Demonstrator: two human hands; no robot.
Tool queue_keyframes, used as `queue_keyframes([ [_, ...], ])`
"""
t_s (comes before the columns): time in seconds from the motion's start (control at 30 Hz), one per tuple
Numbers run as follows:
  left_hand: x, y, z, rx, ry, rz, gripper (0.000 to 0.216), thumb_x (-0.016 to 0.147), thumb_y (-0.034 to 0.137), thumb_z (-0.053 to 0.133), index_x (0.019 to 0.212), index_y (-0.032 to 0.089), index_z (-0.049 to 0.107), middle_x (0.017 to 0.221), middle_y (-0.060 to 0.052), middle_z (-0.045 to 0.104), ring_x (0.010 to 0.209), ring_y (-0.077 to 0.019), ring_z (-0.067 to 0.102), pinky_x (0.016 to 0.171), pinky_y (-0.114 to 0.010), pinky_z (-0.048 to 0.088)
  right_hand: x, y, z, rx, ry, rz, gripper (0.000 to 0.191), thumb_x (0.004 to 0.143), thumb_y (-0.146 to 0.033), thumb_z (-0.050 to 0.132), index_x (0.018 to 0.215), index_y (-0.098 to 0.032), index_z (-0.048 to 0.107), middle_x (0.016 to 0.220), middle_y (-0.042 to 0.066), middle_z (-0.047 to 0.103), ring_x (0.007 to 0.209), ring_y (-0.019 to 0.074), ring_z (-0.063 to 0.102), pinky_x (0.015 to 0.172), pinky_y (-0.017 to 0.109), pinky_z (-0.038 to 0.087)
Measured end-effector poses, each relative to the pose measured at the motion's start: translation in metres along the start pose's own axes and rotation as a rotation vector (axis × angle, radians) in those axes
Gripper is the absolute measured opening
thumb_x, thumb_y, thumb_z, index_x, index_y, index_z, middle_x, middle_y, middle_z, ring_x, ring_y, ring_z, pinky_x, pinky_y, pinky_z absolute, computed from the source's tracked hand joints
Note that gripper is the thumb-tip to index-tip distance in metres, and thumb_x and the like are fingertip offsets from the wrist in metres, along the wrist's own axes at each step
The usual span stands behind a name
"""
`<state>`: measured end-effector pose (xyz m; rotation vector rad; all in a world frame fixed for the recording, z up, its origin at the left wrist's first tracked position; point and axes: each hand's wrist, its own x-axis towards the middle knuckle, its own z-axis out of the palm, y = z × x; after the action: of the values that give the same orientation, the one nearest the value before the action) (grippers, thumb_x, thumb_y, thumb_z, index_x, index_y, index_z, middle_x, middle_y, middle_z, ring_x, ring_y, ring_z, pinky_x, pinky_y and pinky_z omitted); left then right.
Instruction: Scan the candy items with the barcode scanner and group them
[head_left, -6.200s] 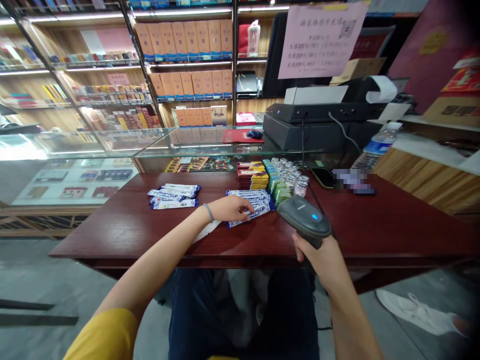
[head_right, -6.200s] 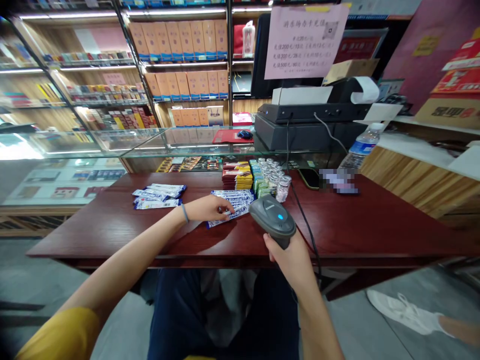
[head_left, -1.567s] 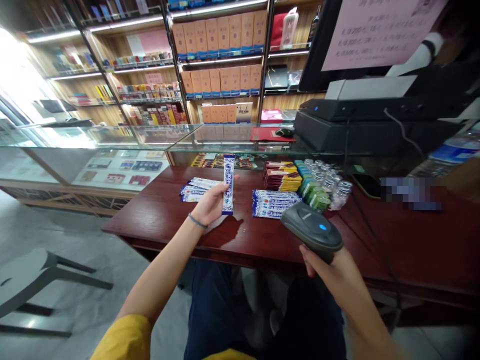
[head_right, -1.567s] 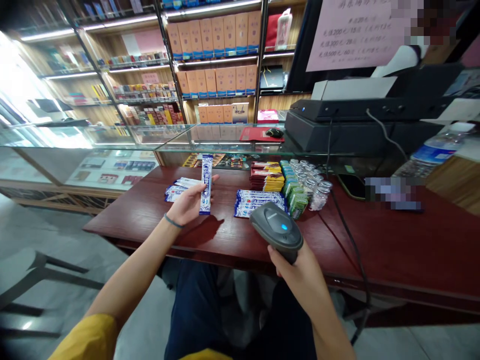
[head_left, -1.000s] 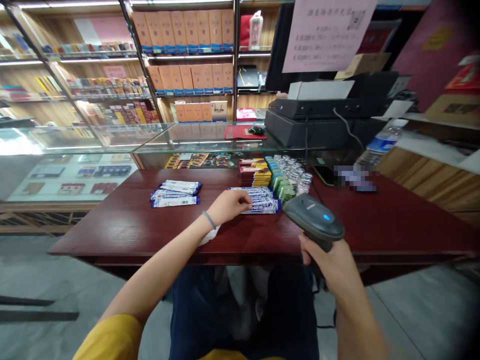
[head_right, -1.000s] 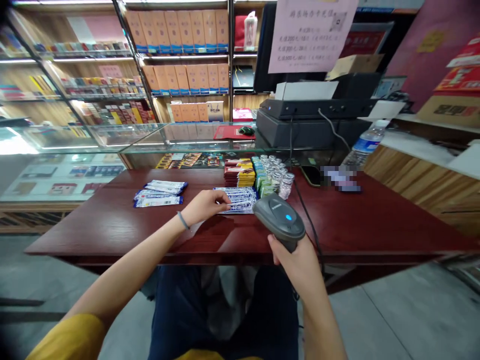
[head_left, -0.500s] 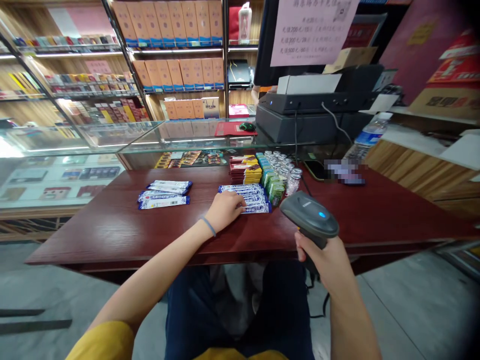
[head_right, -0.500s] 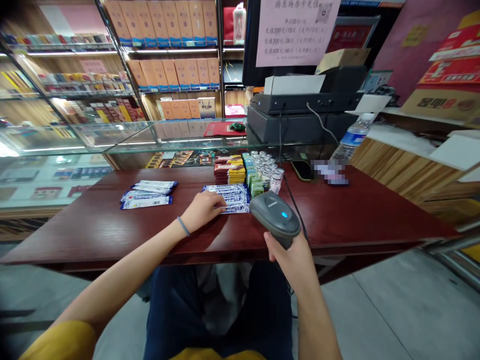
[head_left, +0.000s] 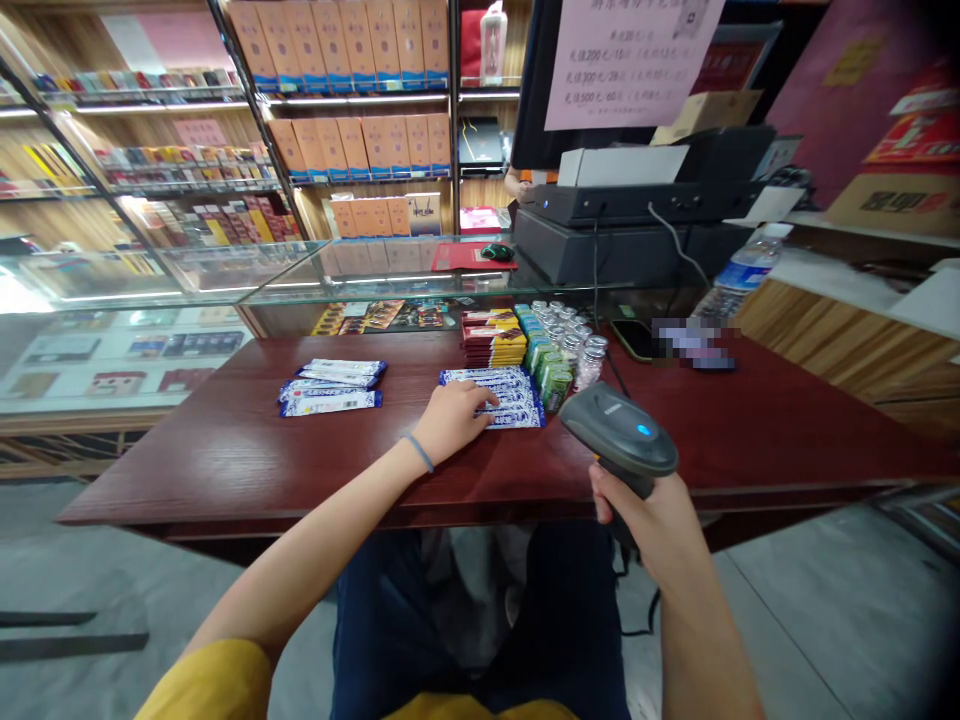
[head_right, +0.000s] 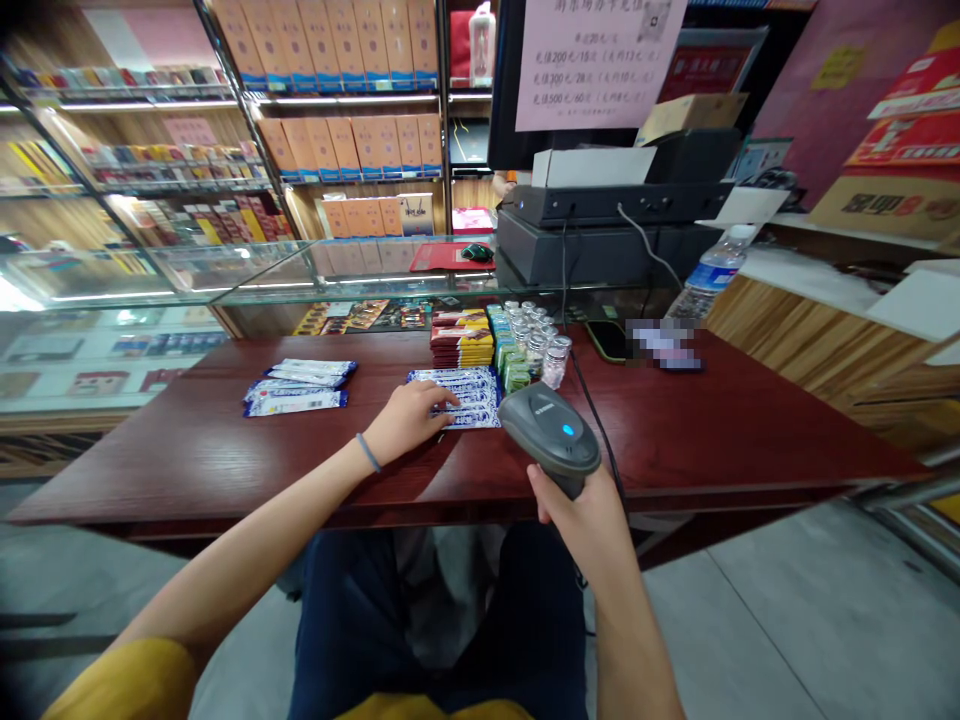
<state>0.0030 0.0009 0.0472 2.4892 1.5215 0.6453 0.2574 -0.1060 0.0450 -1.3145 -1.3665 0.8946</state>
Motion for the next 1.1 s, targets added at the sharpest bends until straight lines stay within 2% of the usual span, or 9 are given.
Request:
queue_keyframes([
  [0.1,0.000,0.001,-0.005,-0.038,0.027,0.016,0.021,0.088,0.023,0.071,0.108,0.021,0.075,0.106,-0.009,0.073,0.104,-0.0263,0.066,0.096,-0.038,0.049,0.000,-0.001,0.000,-0.012,0.014,0.001,0.026,0.087,-0.042,0.069,0.074,-0.023,0.058,0.048,-0.004,0.055,0.047,0.0154,0.052,0.055,0.031,0.042],
  [0.27,-0.016,-0.016,-0.030,-0.173,0.200,0.089,0.021,0.093,0.023,0.066,0.113,0.019,0.070,0.112,-0.008,0.071,0.106,-0.0221,0.065,0.097,-0.034,0.050,0.001,-0.004,0.003,-0.082,-0.020,-0.002,0.036,0.087,-0.045,0.069,0.062,-0.024,0.055,0.048,-0.001,0.056,0.049,0.0165,0.053,0.054,0.031,0.041],
  [0.4,-0.045,-0.058,-0.057,-0.143,0.322,-0.022,0.016,0.094,0.024,0.063,0.109,0.021,0.069,0.104,-0.005,0.073,0.095,-0.0195,0.067,0.085,-0.032,0.054,0.003,-0.007,0.011,-0.099,-0.070,-0.034,0.039,0.088,-0.047,0.067,0.059,-0.025,0.055,0.048,-0.001,0.056,0.050,0.0169,0.052,0.054,0.031,0.041],
  [0.57,-0.090,-0.127,-0.091,-0.016,0.399,-0.188,0.014,0.092,0.027,0.064,0.103,0.020,0.069,0.101,-0.007,0.073,0.095,-0.0216,0.067,0.081,-0.034,0.055,0.005,-0.008,0.026,-0.142,-0.140,-0.035,0.045,0.089,-0.053,0.065,0.056,-0.025,0.053,0.052,0.001,0.058,0.055,0.0176,0.054,0.056,0.031,0.040],
  [0.67,-0.115,-0.157,-0.105,0.046,0.400,-0.277,0.015,0.090,0.027,0.065,0.103,0.020,0.070,0.101,-0.007,0.072,0.093,-0.0217,0.067,0.083,-0.034,0.055,0.006,-0.009,0.035,-0.145,-0.159,-0.013,0.046,0.089,-0.054,0.065,0.056,-0.025,0.054,0.052,0.001,0.057,0.056,0.0183,0.055,0.055,0.032,0.040],
  [0.8,-0.137,-0.178,-0.113,0.109,0.324,-0.302,0.018,0.088,0.023,0.063,0.104,0.020,0.070,0.105,-0.008,0.072,0.099,-0.0234,0.067,0.093,-0.038,0.053,0.006,-0.010,0.047,-0.115,-0.183,-0.018,0.042,0.089,-0.053,0.066,0.059,-0.025,0.055,0.053,0.001,0.058,0.058,0.0187,0.055,0.055,0.032,0.039],
  [0.9,-0.144,-0.186,-0.113,0.143,0.237,-0.275,0.021,0.088,0.023,0.063,0.107,0.020,0.071,0.110,-0.009,0.072,0.106,-0.0254,0.066,0.100,-0.040,0.051,0.006,-0.008,0.054,-0.082,-0.194,-0.022,0.039,0.088,-0.053,0.067,0.062,-0.026,0.056,0.053,0.000,0.058,0.058,0.0188,0.056,0.055,0.032,0.039],
  [1.1,-0.143,-0.198,-0.103,0.230,0.136,-0.274,0.026,0.094,0.027,0.058,0.115,0.020,0.071,0.115,-0.011,0.071,0.111,-0.0273,0.064,0.103,-0.042,0.048,0.004,-0.005,0.061,-0.063,-0.207,-0.020,0.036,0.088,-0.051,0.068,0.066,-0.025,0.057,0.051,-0.002,0.056,0.054,0.0170,0.053,0.058,0.032,0.041],
])
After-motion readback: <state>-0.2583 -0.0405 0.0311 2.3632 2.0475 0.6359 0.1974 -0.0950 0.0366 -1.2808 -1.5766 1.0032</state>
